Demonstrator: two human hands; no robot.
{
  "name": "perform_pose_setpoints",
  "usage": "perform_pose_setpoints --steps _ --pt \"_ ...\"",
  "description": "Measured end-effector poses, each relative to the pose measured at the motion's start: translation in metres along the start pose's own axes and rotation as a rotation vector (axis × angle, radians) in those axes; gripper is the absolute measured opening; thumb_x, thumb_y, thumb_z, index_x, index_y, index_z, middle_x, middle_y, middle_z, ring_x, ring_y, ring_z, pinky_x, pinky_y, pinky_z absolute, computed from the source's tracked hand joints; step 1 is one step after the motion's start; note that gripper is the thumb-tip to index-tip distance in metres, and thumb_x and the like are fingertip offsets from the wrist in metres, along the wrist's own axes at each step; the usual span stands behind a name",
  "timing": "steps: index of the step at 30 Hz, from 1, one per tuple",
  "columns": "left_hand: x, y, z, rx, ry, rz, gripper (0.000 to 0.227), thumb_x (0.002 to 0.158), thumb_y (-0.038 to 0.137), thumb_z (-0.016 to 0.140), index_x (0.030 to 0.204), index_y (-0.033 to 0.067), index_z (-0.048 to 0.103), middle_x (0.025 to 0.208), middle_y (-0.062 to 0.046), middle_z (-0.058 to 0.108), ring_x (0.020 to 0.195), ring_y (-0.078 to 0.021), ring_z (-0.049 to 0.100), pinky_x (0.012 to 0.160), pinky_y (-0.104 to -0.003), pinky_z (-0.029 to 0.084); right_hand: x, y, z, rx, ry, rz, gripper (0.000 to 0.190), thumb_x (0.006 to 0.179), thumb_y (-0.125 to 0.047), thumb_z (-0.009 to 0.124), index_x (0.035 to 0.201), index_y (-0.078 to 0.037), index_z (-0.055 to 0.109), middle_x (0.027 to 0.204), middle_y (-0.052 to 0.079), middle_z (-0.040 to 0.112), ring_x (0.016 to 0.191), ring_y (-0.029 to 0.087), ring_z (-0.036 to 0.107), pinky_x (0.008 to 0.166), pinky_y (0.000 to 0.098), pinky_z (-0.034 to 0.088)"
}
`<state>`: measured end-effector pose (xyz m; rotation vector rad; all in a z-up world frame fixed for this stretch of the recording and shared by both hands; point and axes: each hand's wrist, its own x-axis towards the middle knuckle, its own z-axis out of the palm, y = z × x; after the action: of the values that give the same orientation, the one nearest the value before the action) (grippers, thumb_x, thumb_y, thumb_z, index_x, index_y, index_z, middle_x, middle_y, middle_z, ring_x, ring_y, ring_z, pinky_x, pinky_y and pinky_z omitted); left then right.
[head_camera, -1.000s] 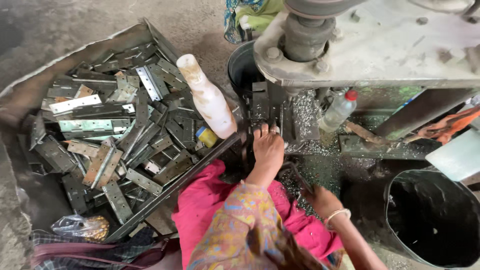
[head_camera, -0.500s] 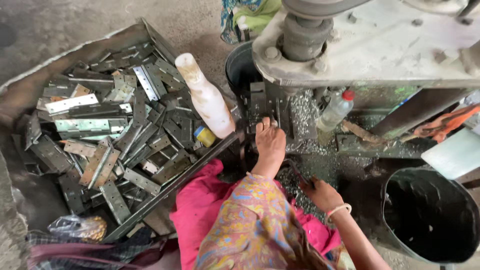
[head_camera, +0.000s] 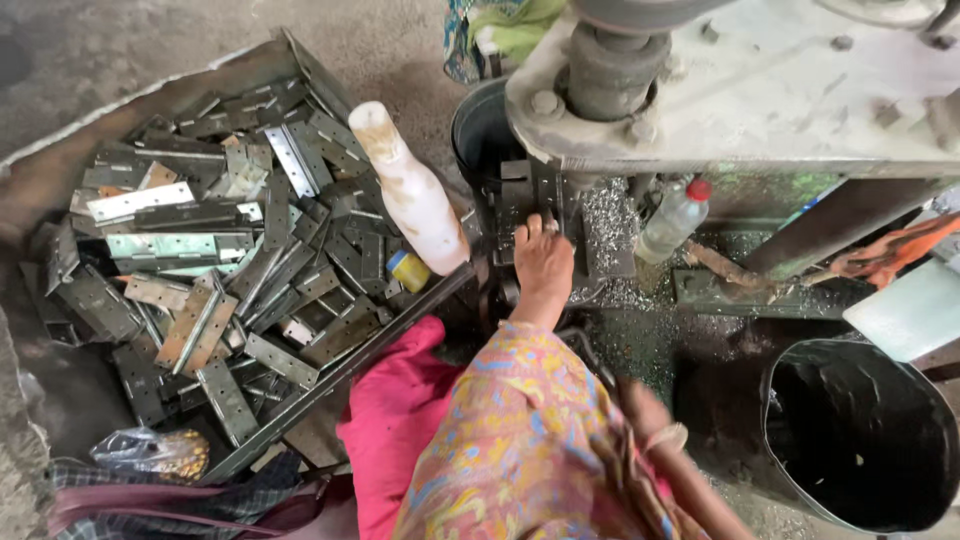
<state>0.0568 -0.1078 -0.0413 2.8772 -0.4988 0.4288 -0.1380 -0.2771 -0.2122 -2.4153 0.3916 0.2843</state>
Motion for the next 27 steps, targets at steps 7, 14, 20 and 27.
perform_pose_setpoints --steps 7,14,20,27 --pt "-0.004 -0.006 -0.005 0.09 0.002 0.001 0.037 0.078 0.016 0.063 0.112 0.0055 0.076 0.146 -0.008 0.054 0.122 -0.0267 0.046 0.093 -0.04 0.034 0.006 -0.007 -0.007 -0.065 -0.109 -0.058 0.043 0.098 -0.049 0.064 0.11 -0.007 0.07 0.104 0.03 0.058 0.097 0.051 0.054 0.071 0.0535 0.048" --pt "0.036 0.002 0.002 0.165 -0.207 -0.106 0.028 0.091 0.021 0.057 0.107 0.01 0.077 0.148 -0.007 0.054 0.134 -0.0257 0.042 0.103 -0.039 0.031 0.007 0.019 0.022 0.732 -0.111 0.328 0.041 0.1 -0.046 0.068 0.113 -0.008 0.07 0.112 0.032 0.048 0.102 0.054 0.043 0.068 0.0524 0.044" --pt "0.017 -0.004 0.006 0.013 0.127 -0.175 0.019 0.098 0.021 0.058 0.103 0.0118 0.074 0.131 -0.007 0.067 0.119 -0.0252 0.056 0.096 -0.045 0.04 -0.005 0.016 0.006 0.367 -0.022 0.195 0.041 0.098 -0.044 0.07 0.114 -0.005 0.069 0.106 0.027 0.062 0.097 0.049 0.057 0.069 0.0503 0.049" --pt "-0.093 -0.098 -0.06 -0.277 0.379 -0.072 0.02 0.084 0.024 0.07 0.096 0.0087 0.072 0.102 -0.014 0.071 0.103 -0.0364 0.063 0.09 -0.054 0.045 -0.049 -0.096 -0.1 0.001 0.62 -0.372 0.024 0.103 -0.03 0.074 0.114 -0.009 0.069 0.103 0.011 0.072 0.091 0.032 0.071 0.08 0.0417 0.054"
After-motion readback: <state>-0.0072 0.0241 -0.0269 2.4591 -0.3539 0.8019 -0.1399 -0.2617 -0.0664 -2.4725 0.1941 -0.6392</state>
